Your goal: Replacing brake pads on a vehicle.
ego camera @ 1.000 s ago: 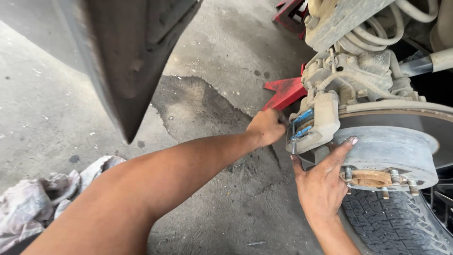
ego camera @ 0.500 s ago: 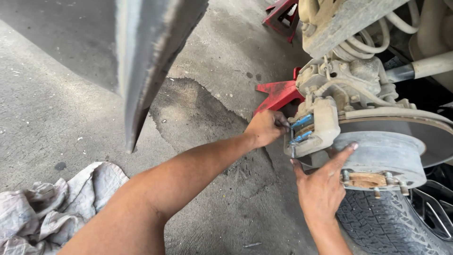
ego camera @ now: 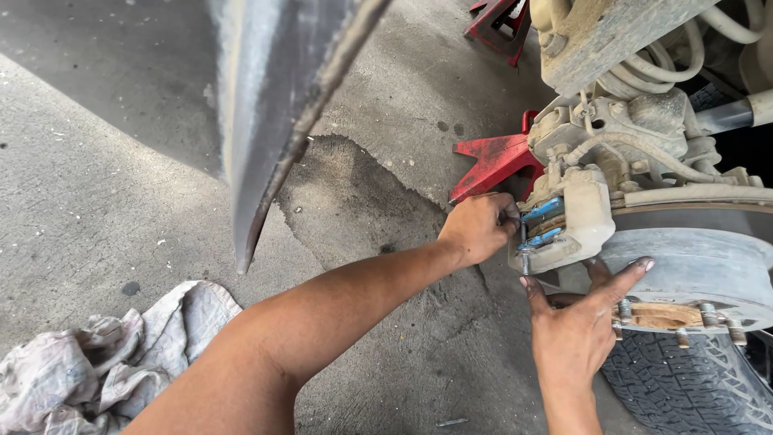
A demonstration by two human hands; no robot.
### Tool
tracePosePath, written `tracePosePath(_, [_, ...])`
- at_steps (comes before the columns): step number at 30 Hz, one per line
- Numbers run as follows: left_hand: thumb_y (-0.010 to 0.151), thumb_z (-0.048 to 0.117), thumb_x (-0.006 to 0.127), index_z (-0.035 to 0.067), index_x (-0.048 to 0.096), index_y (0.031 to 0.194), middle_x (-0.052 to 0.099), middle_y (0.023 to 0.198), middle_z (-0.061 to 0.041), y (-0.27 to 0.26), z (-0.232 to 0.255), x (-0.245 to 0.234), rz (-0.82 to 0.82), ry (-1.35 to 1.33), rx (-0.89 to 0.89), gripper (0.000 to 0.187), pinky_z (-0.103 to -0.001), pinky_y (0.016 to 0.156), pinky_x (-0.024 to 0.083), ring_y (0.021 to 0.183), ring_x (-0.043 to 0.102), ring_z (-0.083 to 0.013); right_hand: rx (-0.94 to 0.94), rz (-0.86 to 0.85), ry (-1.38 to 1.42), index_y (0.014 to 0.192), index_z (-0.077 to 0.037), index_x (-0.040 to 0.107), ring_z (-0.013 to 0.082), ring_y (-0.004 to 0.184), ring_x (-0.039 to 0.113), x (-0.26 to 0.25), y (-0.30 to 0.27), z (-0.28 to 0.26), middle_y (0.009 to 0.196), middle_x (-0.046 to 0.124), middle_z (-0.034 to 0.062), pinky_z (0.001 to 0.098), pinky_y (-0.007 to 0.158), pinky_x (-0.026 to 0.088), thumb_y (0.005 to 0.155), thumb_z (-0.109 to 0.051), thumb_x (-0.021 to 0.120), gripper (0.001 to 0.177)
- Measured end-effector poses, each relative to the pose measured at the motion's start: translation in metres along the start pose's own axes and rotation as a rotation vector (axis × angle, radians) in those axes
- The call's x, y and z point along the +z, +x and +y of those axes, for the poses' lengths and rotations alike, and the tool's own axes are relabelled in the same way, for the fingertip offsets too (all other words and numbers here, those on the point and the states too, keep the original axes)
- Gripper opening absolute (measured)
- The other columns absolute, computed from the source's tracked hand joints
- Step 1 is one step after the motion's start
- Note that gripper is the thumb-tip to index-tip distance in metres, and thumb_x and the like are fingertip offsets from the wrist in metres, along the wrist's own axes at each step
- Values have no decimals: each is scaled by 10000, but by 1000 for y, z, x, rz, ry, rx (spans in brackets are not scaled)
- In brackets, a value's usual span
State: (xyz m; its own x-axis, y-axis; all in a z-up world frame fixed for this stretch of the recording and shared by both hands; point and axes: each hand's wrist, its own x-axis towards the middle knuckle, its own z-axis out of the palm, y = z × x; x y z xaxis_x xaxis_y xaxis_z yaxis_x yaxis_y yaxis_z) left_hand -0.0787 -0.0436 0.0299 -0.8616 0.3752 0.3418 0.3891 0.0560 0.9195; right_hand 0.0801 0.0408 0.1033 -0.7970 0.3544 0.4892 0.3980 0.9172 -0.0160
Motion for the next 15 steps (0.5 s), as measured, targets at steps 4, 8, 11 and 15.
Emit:
tracePosePath(4, [805,119,707,66,674,1014,784,951,-82,2,-4,9,45,-205,-85,219,-366,845,585,931,772,-230,-3,6,24,1593,10,-181,511,1144,644,0,-2,1,1471,582,260,525,936,526,793,-287,915,1389])
tracePosePath(8, [800,95,717,89,731,1046,793,972,-62,9,-9,7,29,-160,-25,247,-341,851,596,934,778,-197,3,0,37,1600,-11,-168,505,1146,648,3,-1,2,1488,572,254,521,944,525,793,-283,917,1380])
tracePosePath(11, [784,100,737,82,734,1030,800,963,-64,14,-11,7,12,-206,-11,246,-331,848,601,923,785,-186,3,6,14,1595,-24,-180,506,1140,648,4,-2,4,1486,582,245,533,952,505,797,-273,918,1380])
tracePosePath(15, [766,124,758,104,734,1028,797,935,-57,20,-13,5,-41,-163,4,264,-334,823,592,888,777,-185,-18,22,36,1605,-44,-174,499,1169,641,4,-3,3,1489,576,252,523,973,504,790,-249,920,1380])
